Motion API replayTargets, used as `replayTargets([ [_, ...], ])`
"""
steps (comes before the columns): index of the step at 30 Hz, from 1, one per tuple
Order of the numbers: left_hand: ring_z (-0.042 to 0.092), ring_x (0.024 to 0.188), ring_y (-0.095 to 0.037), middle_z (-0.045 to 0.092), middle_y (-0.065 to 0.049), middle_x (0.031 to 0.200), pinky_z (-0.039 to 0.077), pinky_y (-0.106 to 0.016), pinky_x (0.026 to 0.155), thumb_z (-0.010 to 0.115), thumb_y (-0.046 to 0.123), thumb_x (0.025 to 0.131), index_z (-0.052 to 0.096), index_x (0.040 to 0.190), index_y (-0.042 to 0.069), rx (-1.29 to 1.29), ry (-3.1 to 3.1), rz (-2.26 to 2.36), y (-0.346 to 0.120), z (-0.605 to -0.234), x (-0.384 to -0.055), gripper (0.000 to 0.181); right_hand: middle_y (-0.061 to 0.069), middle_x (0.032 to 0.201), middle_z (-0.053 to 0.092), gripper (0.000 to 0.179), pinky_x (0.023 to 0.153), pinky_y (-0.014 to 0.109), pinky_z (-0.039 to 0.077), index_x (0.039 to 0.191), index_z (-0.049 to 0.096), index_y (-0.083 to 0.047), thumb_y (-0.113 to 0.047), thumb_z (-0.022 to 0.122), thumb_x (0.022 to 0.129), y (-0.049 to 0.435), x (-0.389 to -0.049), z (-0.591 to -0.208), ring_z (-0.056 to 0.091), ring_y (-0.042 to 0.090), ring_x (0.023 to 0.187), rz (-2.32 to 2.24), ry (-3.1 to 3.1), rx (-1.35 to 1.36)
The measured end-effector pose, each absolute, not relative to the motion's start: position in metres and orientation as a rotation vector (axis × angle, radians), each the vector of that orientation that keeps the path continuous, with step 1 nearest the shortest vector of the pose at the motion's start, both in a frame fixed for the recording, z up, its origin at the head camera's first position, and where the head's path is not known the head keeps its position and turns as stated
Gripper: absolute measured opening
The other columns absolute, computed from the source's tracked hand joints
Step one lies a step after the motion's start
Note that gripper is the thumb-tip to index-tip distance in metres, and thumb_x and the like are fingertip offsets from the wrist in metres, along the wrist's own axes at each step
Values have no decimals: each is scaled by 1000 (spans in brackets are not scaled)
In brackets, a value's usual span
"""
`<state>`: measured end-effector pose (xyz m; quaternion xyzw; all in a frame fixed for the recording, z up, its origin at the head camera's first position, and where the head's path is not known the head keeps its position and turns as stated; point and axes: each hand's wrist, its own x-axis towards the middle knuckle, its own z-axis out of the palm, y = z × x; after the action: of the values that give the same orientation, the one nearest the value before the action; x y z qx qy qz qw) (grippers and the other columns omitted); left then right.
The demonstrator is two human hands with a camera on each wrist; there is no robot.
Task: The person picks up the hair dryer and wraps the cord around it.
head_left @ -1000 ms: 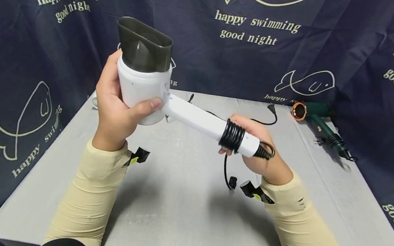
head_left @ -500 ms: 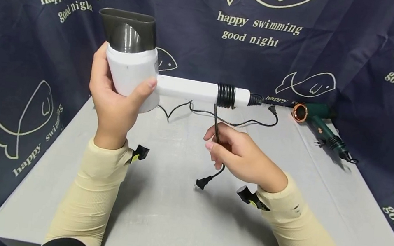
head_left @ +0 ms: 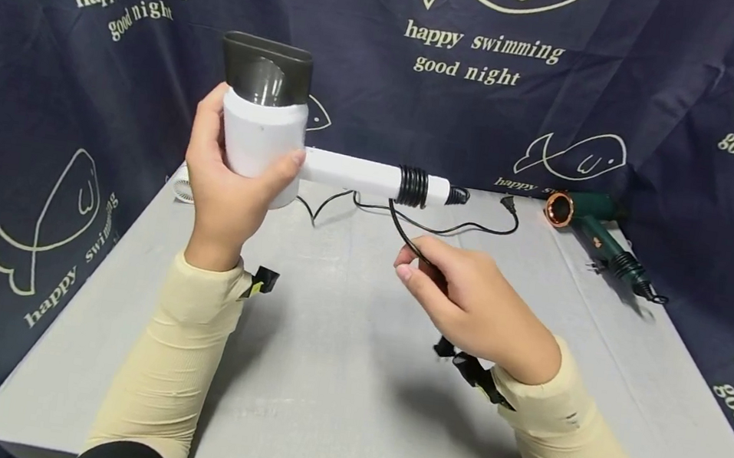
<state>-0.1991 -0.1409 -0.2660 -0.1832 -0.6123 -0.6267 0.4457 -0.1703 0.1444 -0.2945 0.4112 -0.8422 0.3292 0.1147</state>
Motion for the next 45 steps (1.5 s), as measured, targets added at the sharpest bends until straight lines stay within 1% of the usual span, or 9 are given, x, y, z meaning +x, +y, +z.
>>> replayTargets([
  [6,63,99,-26,66,1,119,51,-33,80,85,5,69,59,139,5,-531,-1653,-1524,-141,-268,-198,75,-13,72,48,9,54,17,34,101,70,-17,-11,63,101,152,-173,-290,40,1,57,991,-2241,1172],
  [11,62,101,-27,68,-6,125,51,-33,81,84,2,68,61,139,5,-616,-1710,-1538,-141,-265,-196,74,-13,72,53,10,52,15,33,98,74,-14,-6,68,96,156,-176,-287,41,0,57,1052,-2122,1138],
  [13,62,103,-28,67,-9,127,51,-33,82,83,1,67,61,139,3,-653,-1724,-1544,-142,-264,-195,75,-11,72,55,9,53,16,33,94,74,-13,-5,71,93,158,-178,-287,42,1,58,1084,-2084,1137],
  [20,64,100,-25,70,-3,121,51,-32,83,85,-3,64,61,139,1,-719,-1752,-1602,-145,-264,-192,79,-7,70,54,13,53,22,33,87,73,-12,-1,79,84,161,-187,-288,43,4,61,1210,-2059,1140],
  [23,65,99,-27,70,-5,120,52,-34,83,84,-5,62,60,140,0,-768,-1736,-1640,-146,-264,-192,81,-7,70,55,18,53,24,34,88,73,-14,1,80,82,163,-189,-289,44,6,60,1286,-2089,1142],
  [27,65,97,-30,71,-11,118,52,-36,82,84,-7,61,61,139,2,-839,-1702,-1690,-149,-267,-195,83,-4,73,60,23,55,24,41,90,74,-16,4,80,83,163,-191,-290,50,10,63,1413,-2133,1182],
  [31,66,98,-32,70,-15,118,52,-38,84,85,-7,58,61,139,3,-884,-1669,-1736,-153,-272,-201,85,0,78,65,21,61,25,47,92,74,-14,6,76,87,164,-192,-291,56,13,69,1492,-2154,1242],
  [37,65,103,-34,69,-16,121,53,-39,87,85,-5,57,61,138,0,-903,-1615,-1760,-156,-276,-207,85,4,82,65,15,62,27,49,98,73,-7,6,67,93,162,-195,-298,58,17,71,1631,-2172,1259],
  [45,62,108,-35,67,-18,125,51,-39,90,85,0,55,63,135,0,-869,-1576,-1757,-157,-275,-207,84,6,87,67,14,66,28,54,104,70,-8,-1,58,102,159,-197,-301,63,17,73,1770,-2289,1290],
])
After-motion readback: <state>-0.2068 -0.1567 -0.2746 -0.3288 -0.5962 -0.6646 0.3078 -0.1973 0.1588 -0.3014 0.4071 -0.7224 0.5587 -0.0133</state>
